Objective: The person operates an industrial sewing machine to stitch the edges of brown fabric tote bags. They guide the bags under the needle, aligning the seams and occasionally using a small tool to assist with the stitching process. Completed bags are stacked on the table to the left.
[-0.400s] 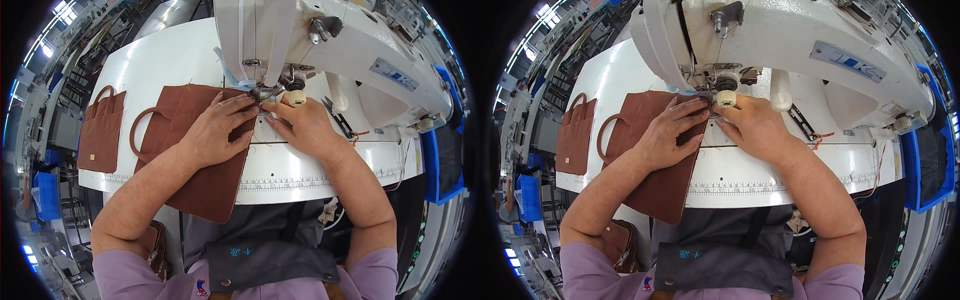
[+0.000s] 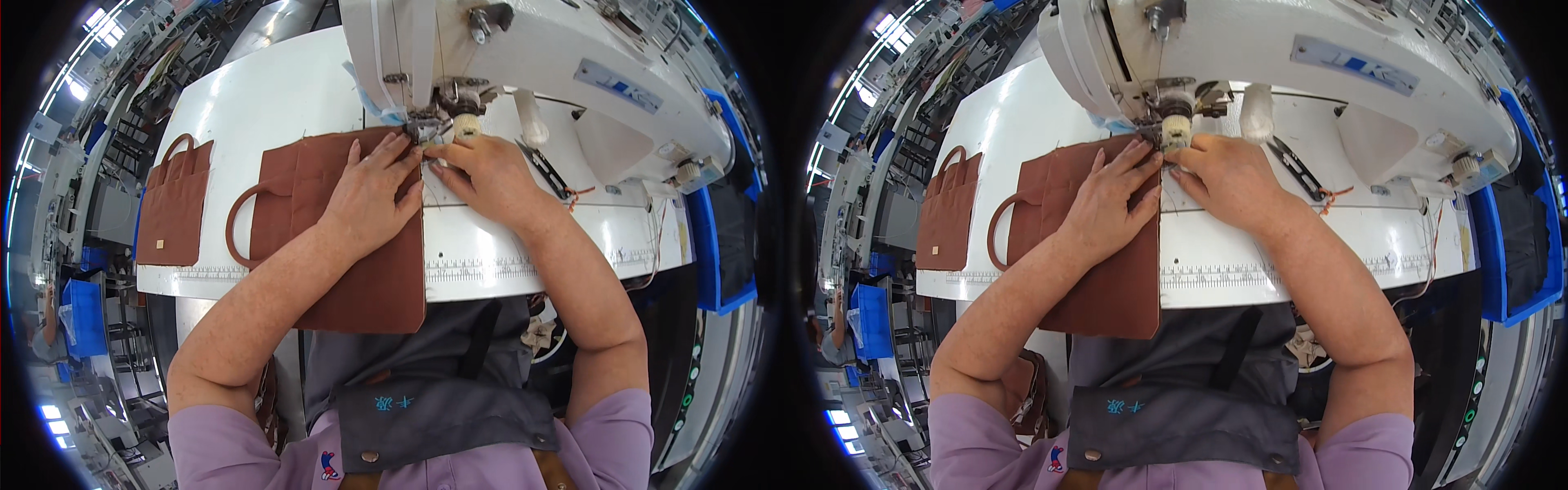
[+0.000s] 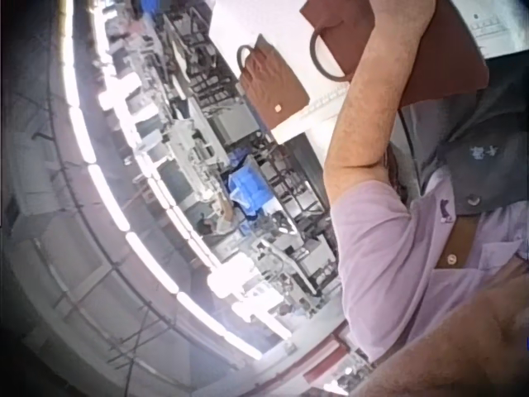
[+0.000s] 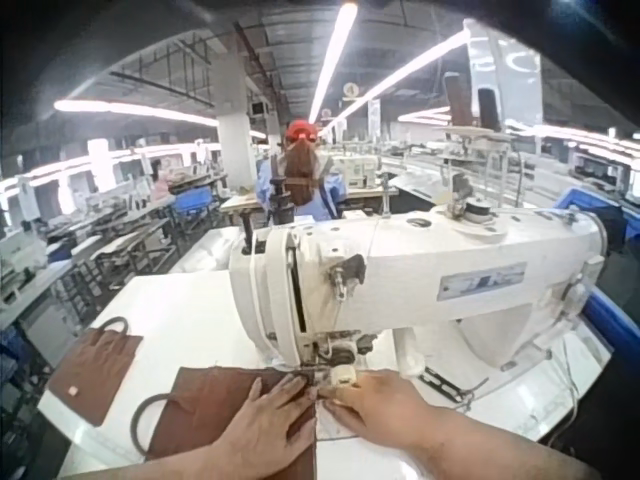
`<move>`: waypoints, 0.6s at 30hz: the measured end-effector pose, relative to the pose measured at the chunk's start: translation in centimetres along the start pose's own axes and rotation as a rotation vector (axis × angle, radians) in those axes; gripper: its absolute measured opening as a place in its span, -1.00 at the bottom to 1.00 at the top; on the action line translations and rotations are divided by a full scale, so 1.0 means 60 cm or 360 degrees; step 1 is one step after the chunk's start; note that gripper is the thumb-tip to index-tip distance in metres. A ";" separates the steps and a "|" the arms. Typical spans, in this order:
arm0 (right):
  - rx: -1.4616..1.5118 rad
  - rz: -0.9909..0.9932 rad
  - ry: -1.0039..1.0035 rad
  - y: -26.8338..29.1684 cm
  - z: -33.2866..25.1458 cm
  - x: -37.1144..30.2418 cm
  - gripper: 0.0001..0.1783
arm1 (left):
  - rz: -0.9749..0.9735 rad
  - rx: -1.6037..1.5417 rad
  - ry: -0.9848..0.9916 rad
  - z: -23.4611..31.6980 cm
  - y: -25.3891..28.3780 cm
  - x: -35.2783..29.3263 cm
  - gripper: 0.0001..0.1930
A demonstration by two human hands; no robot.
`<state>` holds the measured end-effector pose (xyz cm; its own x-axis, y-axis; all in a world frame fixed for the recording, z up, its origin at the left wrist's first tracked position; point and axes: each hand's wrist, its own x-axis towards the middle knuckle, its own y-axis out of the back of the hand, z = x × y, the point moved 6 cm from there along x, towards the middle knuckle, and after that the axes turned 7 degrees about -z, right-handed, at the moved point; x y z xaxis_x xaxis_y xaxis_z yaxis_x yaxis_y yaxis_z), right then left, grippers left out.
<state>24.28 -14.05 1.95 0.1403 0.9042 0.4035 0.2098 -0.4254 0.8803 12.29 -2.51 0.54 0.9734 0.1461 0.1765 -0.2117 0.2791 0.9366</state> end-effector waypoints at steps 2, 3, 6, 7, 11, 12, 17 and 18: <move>-0.0009 0.0043 0.0028 -0.001 0.004 0.001 -0.78 | -0.0001 0.0032 0.0000 0.000 -0.001 0.005 -0.49; -0.0016 0.0094 0.0057 0.004 0.001 0.002 -0.80 | -0.0003 0.0044 -0.0010 -0.001 0.002 0.006 -0.48; -0.0076 0.0145 0.0106 0.006 -0.008 -0.003 -0.83 | -0.0081 0.0132 -0.0029 0.007 0.001 -0.006 -0.33; -0.0191 0.0080 0.0096 0.008 -0.012 -0.007 -0.83 | -0.0082 0.0190 -0.0042 0.013 -0.002 -0.017 -0.26; -0.0337 -0.0006 0.0233 0.057 -0.073 -0.039 -0.83 | -0.0219 0.0160 -0.0171 0.077 0.014 -0.099 0.01; -0.0191 0.0071 0.0211 0.078 -0.100 -0.056 -0.83 | -0.0249 0.0064 -0.0188 0.093 0.022 -0.122 0.05; 0.0313 -0.0080 -0.0041 0.047 -0.188 -0.183 -0.81 | -0.0236 -0.0342 -0.0190 0.102 0.026 -0.197 -0.11; 0.0276 -0.0098 -0.0044 0.028 -0.198 -0.202 -0.79 | -0.0199 -0.0377 -0.0185 0.097 0.024 -0.203 -0.18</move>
<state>11.44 -25.26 1.47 0.1481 0.9283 0.3410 0.3825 -0.3718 0.8459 0.64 -9.41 1.47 0.9938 -0.0091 0.1107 -0.0910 0.5041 0.8589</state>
